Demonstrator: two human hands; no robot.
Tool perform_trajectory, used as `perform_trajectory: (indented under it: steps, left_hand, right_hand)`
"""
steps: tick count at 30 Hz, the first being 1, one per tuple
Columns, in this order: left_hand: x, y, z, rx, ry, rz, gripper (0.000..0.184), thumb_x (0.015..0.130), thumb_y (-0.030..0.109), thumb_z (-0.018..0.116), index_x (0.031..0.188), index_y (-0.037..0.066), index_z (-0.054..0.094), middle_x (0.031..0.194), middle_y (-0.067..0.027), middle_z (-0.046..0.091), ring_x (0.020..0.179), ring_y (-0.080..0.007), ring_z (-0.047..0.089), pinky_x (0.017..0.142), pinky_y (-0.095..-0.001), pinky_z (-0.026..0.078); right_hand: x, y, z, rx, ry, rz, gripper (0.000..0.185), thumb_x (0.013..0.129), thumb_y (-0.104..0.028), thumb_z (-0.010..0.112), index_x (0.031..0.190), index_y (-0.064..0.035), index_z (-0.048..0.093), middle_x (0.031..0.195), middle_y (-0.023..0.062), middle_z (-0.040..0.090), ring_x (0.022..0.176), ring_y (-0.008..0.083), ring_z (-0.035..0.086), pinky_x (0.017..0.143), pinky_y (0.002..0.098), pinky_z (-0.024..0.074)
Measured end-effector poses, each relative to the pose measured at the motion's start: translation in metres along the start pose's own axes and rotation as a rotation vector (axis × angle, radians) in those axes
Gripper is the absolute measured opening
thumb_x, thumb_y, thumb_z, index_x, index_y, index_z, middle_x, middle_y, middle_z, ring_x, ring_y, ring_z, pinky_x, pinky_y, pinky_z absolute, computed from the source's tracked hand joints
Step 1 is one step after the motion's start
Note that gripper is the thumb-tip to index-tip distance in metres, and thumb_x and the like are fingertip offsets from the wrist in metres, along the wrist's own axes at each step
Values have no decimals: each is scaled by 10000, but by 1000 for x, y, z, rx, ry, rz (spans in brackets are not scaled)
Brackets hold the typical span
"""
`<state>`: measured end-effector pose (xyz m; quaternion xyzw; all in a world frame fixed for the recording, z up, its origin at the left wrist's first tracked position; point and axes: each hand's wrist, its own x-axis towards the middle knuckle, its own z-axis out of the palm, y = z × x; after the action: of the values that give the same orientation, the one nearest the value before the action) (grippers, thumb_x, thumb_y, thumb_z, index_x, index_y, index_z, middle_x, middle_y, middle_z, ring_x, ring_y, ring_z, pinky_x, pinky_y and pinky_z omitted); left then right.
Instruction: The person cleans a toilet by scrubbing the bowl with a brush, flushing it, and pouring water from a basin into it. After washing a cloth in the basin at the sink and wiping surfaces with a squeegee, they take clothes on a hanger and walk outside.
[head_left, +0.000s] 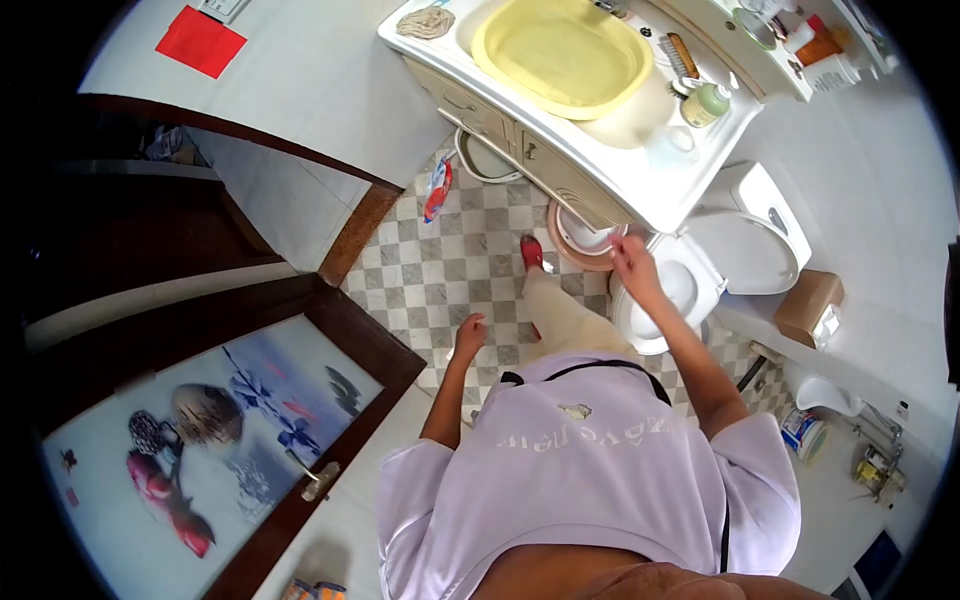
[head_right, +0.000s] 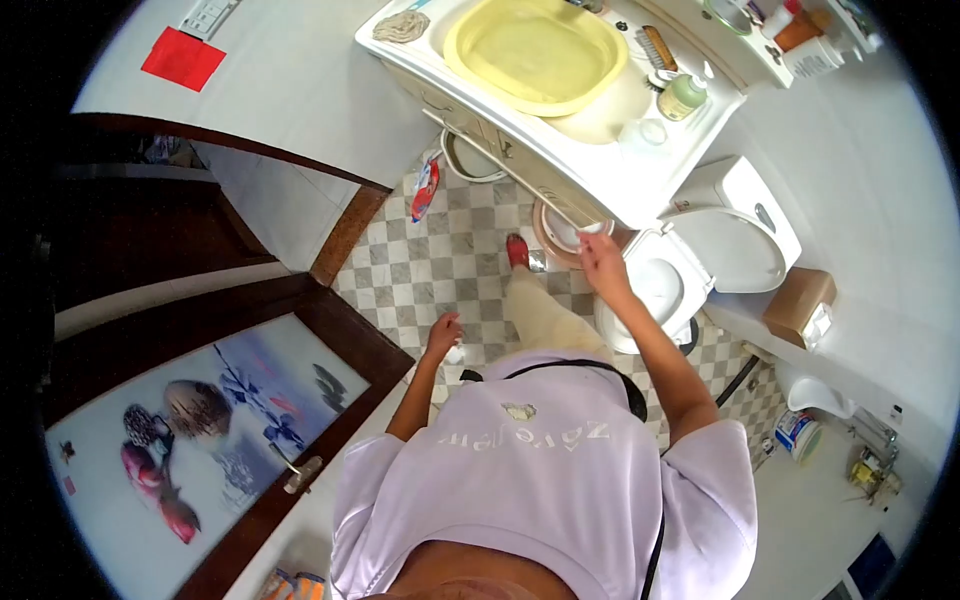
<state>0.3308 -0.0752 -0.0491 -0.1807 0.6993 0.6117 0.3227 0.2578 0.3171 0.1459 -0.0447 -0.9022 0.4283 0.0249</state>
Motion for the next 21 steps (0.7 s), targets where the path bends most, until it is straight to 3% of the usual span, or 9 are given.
perform_trajectory:
  steps: [3, 6, 8, 11, 14, 16, 18, 20, 21]
  left_hand:
    - [17, 53, 4, 11, 18, -27, 280, 829, 120, 489, 1106, 87, 515, 746, -29, 558, 594, -98, 524, 489, -231, 437]
    - [36, 111, -11, 22, -21, -44, 332, 891, 171, 439, 1205, 63, 446, 852, -43, 555, 731, -116, 538, 620, -247, 467]
    - [52, 146, -23, -20, 7, -73, 335, 898, 173, 432, 1214, 63, 442, 856, -43, 555, 731, -118, 542, 628, -254, 473]
    - [80, 211, -42, 31, 25, -16, 331, 893, 170, 465, 1202, 51, 458, 855, -35, 555, 730, -101, 534, 625, -244, 469]
    - [140, 258, -60, 361, 62, 310, 323, 884, 171, 495, 1182, 47, 484, 883, -42, 552, 735, -104, 526, 638, -253, 463]
    - [158, 328, -45, 389, 166, 478, 318, 878, 171, 513, 1163, 30, 500, 905, -49, 547, 768, -113, 512, 673, -272, 451]
    - [189, 388, -29, 312, 166, 694, 325, 836, 153, 550, 1118, -2, 508, 844, -112, 557, 758, -216, 546, 717, -331, 440]
    - [208, 456, -15, 451, 174, 731, 348, 817, 149, 565, 1125, 0, 504, 881, -126, 546, 831, -261, 529, 766, -349, 423]
    - [223, 482, -8, 526, 176, 801, 389, 811, 161, 575, 1151, -3, 480, 937, -140, 526, 871, -284, 511, 793, -363, 412]
  right_hand:
    - [74, 2, 11, 97, 101, 77, 277, 841, -122, 532, 1104, -37, 547, 901, 127, 562, 709, 213, 555, 608, 305, 452]
    - [158, 1, 17, 357, 260, 250, 355, 848, -173, 537, 1168, -24, 502, 917, 92, 570, 713, 156, 551, 635, 273, 465]
    - [210, 1, 12, 390, 358, 407, 475, 823, -236, 573, 1207, 15, 449, 976, 147, 555, 782, 204, 555, 701, 306, 462]
    - [277, 59, 25, 177, 556, 582, 678, 752, -325, 649, 1237, 63, 378, 1059, 274, 493, 924, 344, 518, 813, 391, 423]
    - [316, 58, 10, 374, 581, 779, 656, 740, -322, 670, 1199, 59, 398, 1029, 264, 524, 919, 320, 542, 798, 375, 433]
    - [326, 56, 11, 265, 692, 803, 602, 733, -317, 683, 1138, 51, 431, 999, 236, 548, 889, 299, 556, 778, 365, 442]
    - [341, 54, 10, 211, 753, 817, 551, 731, -309, 692, 1086, 39, 453, 975, 208, 566, 867, 279, 564, 765, 354, 447]
    - [349, 64, 4, 210, 758, 844, 503, 733, -295, 697, 1045, 25, 466, 955, 181, 578, 851, 261, 567, 760, 343, 448]
    - [352, 82, 4, 408, 710, 800, 504, 743, -281, 695, 1073, 22, 463, 984, 158, 581, 871, 249, 564, 780, 331, 440]
